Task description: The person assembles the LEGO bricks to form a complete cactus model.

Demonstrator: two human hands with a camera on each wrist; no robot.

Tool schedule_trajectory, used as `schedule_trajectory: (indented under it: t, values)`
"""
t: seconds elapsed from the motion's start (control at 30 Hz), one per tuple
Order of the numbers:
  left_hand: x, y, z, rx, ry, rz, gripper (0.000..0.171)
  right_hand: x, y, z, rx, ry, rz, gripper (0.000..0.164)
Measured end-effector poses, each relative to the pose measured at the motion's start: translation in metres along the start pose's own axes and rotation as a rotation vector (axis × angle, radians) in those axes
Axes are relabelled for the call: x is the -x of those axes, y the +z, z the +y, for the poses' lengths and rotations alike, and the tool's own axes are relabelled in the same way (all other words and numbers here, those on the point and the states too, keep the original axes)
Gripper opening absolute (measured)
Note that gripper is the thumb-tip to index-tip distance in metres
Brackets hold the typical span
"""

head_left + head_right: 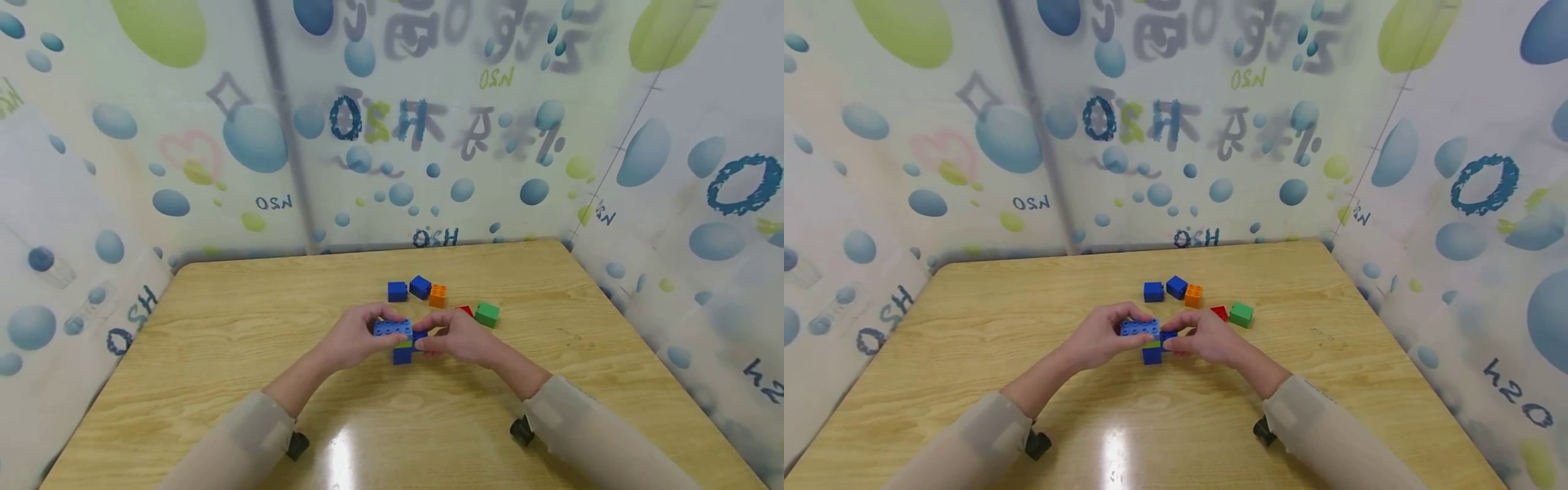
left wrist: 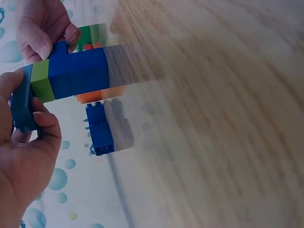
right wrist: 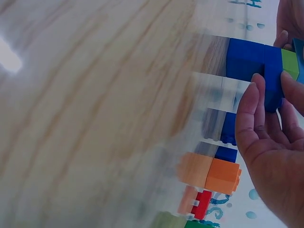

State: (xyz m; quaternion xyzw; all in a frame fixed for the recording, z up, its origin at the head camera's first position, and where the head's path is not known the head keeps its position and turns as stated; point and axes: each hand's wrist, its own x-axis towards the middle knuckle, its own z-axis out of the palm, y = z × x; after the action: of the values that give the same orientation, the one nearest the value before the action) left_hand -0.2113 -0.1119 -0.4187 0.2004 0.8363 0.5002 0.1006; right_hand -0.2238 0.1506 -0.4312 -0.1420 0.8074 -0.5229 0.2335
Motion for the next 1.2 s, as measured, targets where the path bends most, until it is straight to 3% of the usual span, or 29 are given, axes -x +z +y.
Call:
schedule_trajectory:
  t: [0.23, 0.4, 0.7, 0.97, 1.2]
  values:
    - [0.0029, 0.0013, 0.0015, -0.097, 0.069, 0.011, 0.029, 0.0003, -0.0010, 0.0023, 0.000, -0.023, -0.005, 0.033]
    - [0.0051, 0.0018, 0.0003, -0.079, 0.097, 0.001, 0.031, 0.0014, -0.0001, 0.0028, -0.013, -0.023, -0.008, 0.033]
    - [0.0035, 0.0027, -0.0026, -0.055, 0.072, 0.001, 0.031, 0.0009, -0.0006, 0.0021, -0.010, -0.013, 0.000, 0.032]
    - [0.0016, 0.0062, 0.0004, -0.008, -0.031, 0.035, 0.026, 0.0005, -0.0007, 0.0030, -0.017, -0.018, -0.011, 0.034]
    - [-0.0007, 0.0064, 0.0022, -0.020, -0.021, 0.041, 0.024, 0.0024, -0.0008, 0.0016, -0.004, -0.020, -0.011, 0.035]
